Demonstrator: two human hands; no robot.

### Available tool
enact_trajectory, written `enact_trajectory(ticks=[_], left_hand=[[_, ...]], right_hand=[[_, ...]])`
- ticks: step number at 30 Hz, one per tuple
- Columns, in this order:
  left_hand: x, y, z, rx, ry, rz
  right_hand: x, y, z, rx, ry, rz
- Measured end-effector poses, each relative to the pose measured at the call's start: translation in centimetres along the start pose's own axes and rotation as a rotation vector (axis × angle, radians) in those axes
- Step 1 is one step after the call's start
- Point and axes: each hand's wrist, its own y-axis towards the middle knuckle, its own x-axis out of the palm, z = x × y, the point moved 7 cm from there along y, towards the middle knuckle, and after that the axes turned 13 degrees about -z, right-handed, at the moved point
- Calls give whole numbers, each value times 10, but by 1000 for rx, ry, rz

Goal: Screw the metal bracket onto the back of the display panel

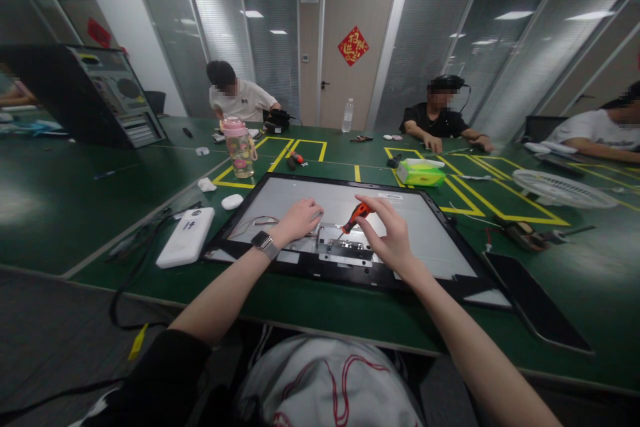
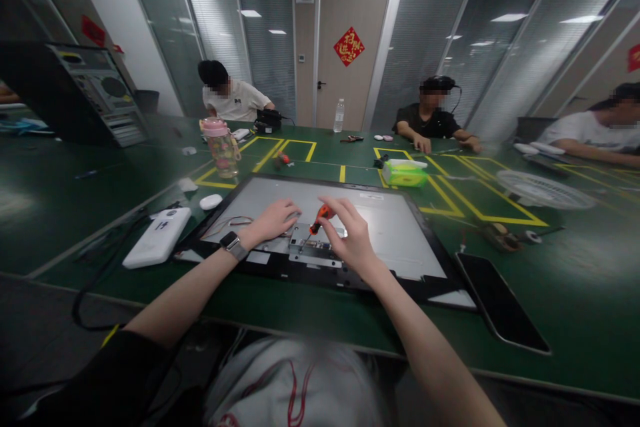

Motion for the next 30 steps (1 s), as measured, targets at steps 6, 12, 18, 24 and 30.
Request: enact_trajectory(ticks=[6,12,18,24,30], left_hand=[[1,0,0,6,-13,-2],[1,1,0,-2,3,-7],[0,0,-1,6,-1,5],[1,0,-1,-2,-2,-6],[1,0,-1,10,-6,5]], right_hand=[[-2,-2,0,-3,23,-19],[1,-1,0,4,65,-29],[-3,-1,0,12,-2,26],[2,-1,2,18,80,-35],[-3,0,3,67,-2,54]])
